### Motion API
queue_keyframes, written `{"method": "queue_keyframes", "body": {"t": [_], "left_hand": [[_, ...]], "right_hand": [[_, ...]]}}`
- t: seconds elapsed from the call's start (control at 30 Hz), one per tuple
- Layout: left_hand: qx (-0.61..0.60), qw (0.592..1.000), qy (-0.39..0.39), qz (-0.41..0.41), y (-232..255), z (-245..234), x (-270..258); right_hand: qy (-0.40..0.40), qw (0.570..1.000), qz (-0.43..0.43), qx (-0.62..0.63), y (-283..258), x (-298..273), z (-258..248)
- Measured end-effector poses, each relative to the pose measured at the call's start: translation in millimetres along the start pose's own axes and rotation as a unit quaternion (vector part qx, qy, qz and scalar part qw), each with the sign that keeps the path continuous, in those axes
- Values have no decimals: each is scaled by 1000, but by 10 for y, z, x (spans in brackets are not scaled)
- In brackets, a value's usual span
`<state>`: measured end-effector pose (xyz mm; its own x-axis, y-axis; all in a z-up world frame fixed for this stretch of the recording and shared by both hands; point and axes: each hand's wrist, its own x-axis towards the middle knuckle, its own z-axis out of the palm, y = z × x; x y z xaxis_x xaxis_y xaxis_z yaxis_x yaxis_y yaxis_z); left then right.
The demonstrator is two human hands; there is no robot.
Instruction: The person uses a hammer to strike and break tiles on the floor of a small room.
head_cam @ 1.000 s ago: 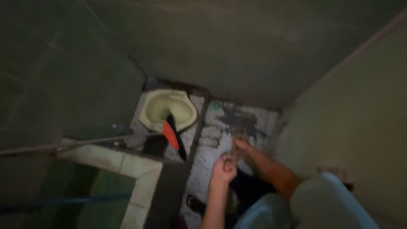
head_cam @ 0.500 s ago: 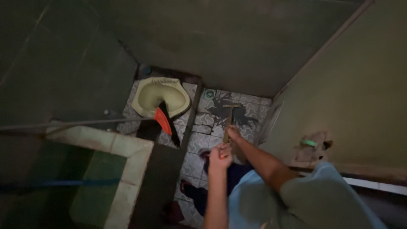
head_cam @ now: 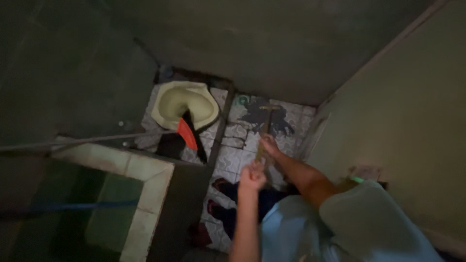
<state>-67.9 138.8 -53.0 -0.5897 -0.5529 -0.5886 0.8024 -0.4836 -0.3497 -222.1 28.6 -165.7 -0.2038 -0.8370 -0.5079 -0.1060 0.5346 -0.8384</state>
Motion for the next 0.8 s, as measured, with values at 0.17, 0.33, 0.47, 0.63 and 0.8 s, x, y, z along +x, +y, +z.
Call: {"method": "queue_keyframes", "body": {"t": [0.17,0.33,0.47,0.63,0.8], "left_hand": [[-77,996,2,-34,73,402,46],[-125,988,-6,-90,-363,473,-231],[-149,987,-20,-63,-458,683,-660],[-120,993,10,-12,-452,532,-859],[11,1000,20,-12,-320,63,-549]], "right_hand": [[-53,992,66,91,-71,148,62],[-83,957,143,239,-35,281,-24],[-99,912,188,350,13,306,59],[-110,875,235,410,294,-46,222],[-93,883,195,416,245,105,117]]}}
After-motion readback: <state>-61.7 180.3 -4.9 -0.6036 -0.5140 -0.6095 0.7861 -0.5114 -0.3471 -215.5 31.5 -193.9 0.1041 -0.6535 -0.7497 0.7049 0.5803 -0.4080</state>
